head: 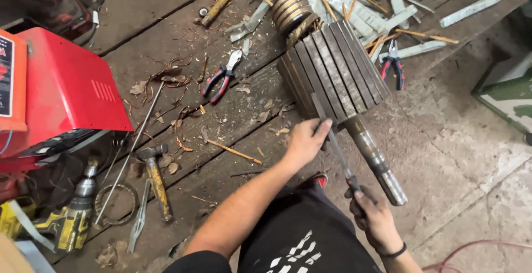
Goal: Filing the slots of a large metal rotor using a hand file on a workbench to remove burrs.
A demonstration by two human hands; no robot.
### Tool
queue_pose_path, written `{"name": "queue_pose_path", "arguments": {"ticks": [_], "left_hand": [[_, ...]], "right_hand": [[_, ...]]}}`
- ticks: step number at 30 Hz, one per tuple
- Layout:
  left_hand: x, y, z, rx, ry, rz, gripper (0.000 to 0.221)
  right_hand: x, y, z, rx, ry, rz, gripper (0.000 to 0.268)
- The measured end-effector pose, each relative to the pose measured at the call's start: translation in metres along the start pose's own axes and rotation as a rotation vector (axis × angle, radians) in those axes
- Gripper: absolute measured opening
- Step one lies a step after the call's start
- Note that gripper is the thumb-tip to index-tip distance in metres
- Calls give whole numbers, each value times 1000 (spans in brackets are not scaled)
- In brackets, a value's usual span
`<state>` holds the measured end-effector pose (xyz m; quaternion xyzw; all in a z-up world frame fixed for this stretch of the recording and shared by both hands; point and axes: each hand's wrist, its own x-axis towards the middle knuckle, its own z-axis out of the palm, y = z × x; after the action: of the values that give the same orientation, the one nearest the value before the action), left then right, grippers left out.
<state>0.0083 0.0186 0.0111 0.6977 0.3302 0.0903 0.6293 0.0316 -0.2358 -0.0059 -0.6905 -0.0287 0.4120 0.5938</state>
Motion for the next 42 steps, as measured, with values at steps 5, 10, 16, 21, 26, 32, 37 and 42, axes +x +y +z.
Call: {"name": "queue_pose_path", "arguments": {"ticks": [5, 10, 16, 21, 26, 32, 37, 42], "left_hand": [[52, 29, -46, 111, 108, 35, 60], [106, 13, -58, 135, 169, 90, 54], [41, 2, -24, 119, -38, -91, 91], [66, 0, -38, 179, -26, 38, 54], [55, -14, -11, 4, 137, 116, 53], [-8, -26, 13, -30, -93, -5, 54], [60, 5, -29, 132, 63, 6, 60], [72, 0, -39, 138, 129, 52, 54]], "right_hand": [[53, -40, 58, 35, 6, -112, 29], [65, -90, 81, -17, -8, -160, 30], [16, -53, 26, -176, -50, 95, 35], [26, -51, 37, -328, -58, 34, 33], [14, -58, 30, -465, 9, -96, 29], [-33, -30, -1, -503, 23, 8, 34], [28, -67, 61, -380, 7, -137, 39], [27, -75, 66, -370, -13, -159, 34]]}}
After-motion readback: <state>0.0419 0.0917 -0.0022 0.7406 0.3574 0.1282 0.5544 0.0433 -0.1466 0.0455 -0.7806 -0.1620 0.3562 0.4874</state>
